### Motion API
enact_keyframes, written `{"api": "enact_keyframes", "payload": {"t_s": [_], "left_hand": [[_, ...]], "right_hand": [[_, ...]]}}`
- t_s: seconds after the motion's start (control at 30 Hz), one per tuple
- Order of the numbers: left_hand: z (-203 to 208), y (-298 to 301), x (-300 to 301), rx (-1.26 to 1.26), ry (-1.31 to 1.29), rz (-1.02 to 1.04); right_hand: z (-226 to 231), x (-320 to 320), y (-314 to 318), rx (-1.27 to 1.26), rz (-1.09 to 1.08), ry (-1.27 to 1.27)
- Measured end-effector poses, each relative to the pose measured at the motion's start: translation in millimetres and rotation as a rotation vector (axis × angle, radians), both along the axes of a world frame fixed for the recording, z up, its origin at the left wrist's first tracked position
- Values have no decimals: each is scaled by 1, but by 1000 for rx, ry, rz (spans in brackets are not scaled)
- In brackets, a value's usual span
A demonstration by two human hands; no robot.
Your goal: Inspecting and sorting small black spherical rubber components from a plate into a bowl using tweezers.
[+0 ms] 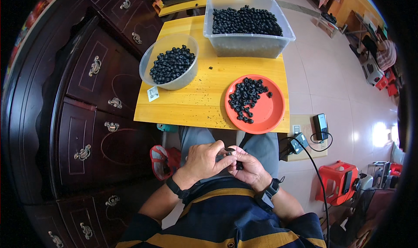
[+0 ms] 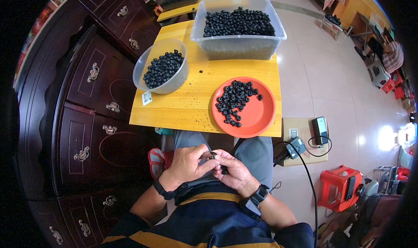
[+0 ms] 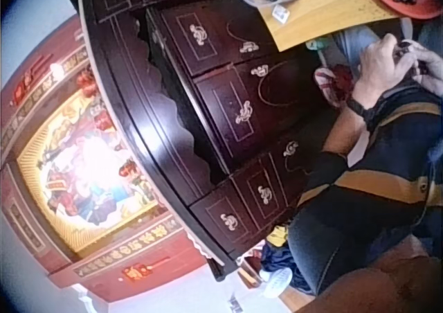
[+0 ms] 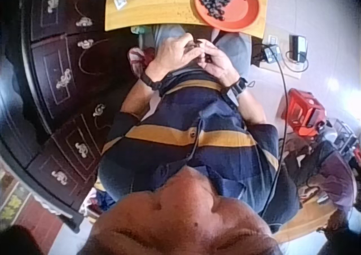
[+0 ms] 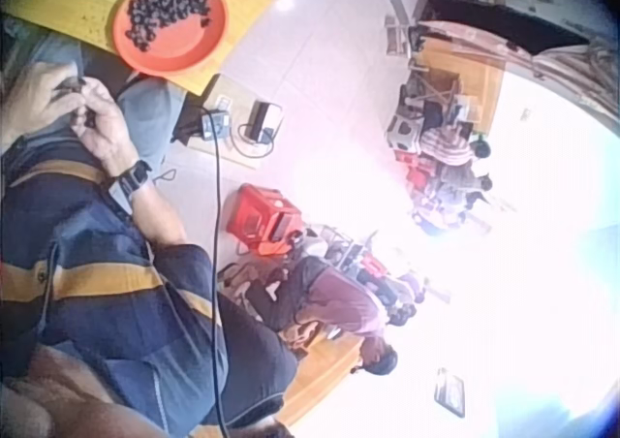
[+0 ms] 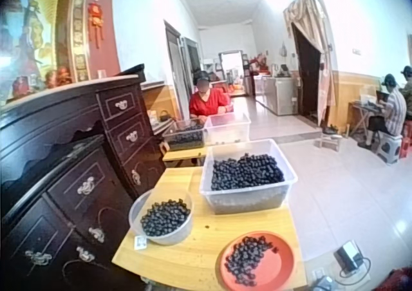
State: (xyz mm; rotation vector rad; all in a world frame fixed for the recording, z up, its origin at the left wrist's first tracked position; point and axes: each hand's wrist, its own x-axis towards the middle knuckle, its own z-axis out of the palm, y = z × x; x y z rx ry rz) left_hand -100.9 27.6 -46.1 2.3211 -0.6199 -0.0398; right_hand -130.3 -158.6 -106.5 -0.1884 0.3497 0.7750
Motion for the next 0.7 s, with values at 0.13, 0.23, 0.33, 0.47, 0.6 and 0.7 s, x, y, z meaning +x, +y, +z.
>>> {"api": "enact_keyframes", "payload": {"t_s": [0.13, 0.23, 0.33, 0.47, 0.6, 0.7], "left_hand": [[-1, 0, 1, 21, 3, -12], [-5, 1, 1, 45, 22, -16], [-7, -1, 0, 64, 20, -29], [-12, 0, -1, -74, -13, -40], [7, -2, 0, -148, 22, -6], [11, -4, 1, -186, 39, 38]], "right_hand": [[-1, 1, 0, -36, -3, 13], [-4, 0, -1, -24, -11, -3], [-3, 2, 0, -64, -31, 5], [-2, 2, -1, -43, -24, -29], [1, 4, 0, -51, -10, -44], [4, 5, 2, -66, -12, -62]]}}
